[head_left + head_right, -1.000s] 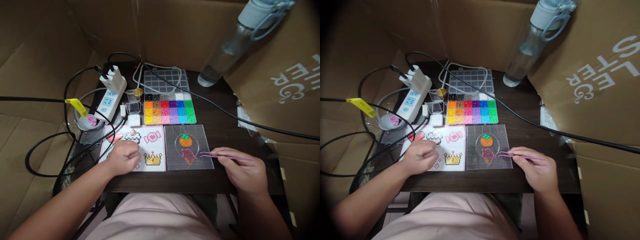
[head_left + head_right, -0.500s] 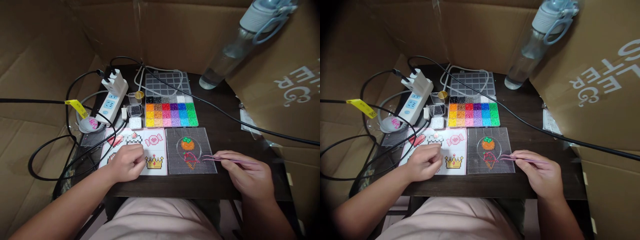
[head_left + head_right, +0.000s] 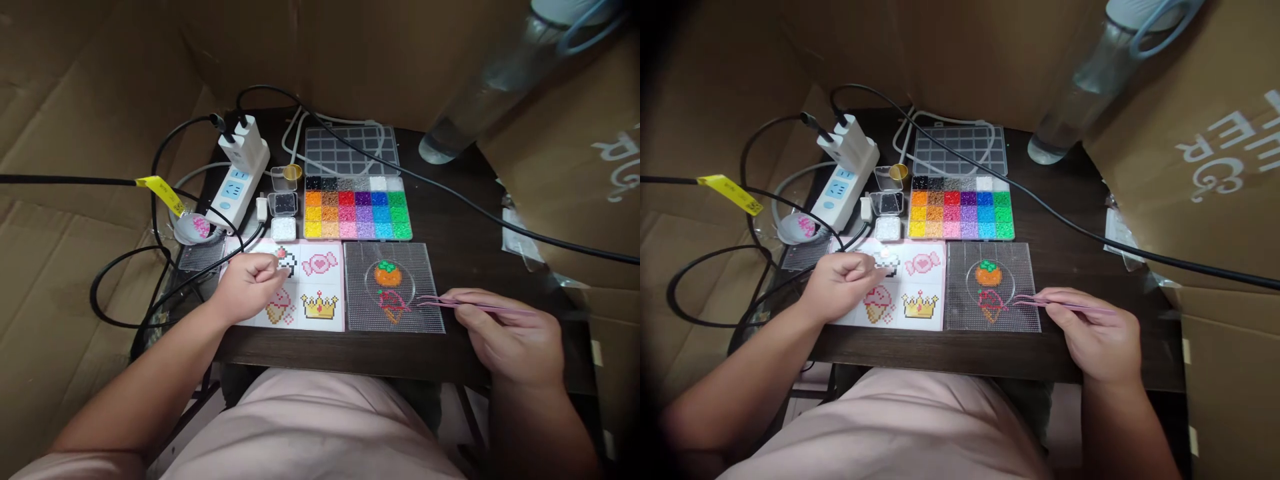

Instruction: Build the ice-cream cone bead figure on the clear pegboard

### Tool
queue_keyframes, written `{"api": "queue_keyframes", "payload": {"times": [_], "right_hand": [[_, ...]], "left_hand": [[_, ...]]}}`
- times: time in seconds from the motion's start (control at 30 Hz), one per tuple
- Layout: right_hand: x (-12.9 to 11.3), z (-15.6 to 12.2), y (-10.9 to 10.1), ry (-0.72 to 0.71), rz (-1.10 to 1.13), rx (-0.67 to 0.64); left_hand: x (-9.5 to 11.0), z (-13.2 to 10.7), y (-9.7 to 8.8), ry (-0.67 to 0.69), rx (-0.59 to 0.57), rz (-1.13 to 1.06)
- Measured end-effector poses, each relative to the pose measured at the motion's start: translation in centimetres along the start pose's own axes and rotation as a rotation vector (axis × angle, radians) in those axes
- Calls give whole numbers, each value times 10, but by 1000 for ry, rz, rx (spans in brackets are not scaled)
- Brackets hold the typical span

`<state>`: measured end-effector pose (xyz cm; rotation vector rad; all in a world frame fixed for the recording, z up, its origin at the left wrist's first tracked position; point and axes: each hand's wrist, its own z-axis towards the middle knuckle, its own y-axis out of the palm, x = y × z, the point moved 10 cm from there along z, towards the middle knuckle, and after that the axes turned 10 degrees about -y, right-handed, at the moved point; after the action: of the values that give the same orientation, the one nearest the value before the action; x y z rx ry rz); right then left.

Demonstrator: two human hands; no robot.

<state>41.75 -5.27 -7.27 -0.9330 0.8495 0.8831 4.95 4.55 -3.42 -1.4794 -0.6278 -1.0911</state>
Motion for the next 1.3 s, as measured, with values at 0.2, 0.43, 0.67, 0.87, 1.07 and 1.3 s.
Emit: {"api": "queue_keyframes", "payload": {"times": [0.2, 0.43, 0.67, 0.87, 1.07, 1.3], "right_hand": [[-2, 2, 0, 14, 36, 27], [-2, 2, 0, 26, 52, 52], [-5, 3, 0, 28, 25, 57], [-12, 5, 3, -4, -46, 24], [-19, 10, 12, -32, -18, -46], [-23, 11, 15, -44, 32, -69]], "left_hand": [[6, 4, 3, -78, -138, 224], [-29, -13, 33, -353, -631, 396], [-41, -15, 37, -422, -673, 447], [-43, -13, 34, -428, -648, 475], [-52, -11, 33, -450, -586, 498], [-52, -11, 34, -453, -597, 523]]}}
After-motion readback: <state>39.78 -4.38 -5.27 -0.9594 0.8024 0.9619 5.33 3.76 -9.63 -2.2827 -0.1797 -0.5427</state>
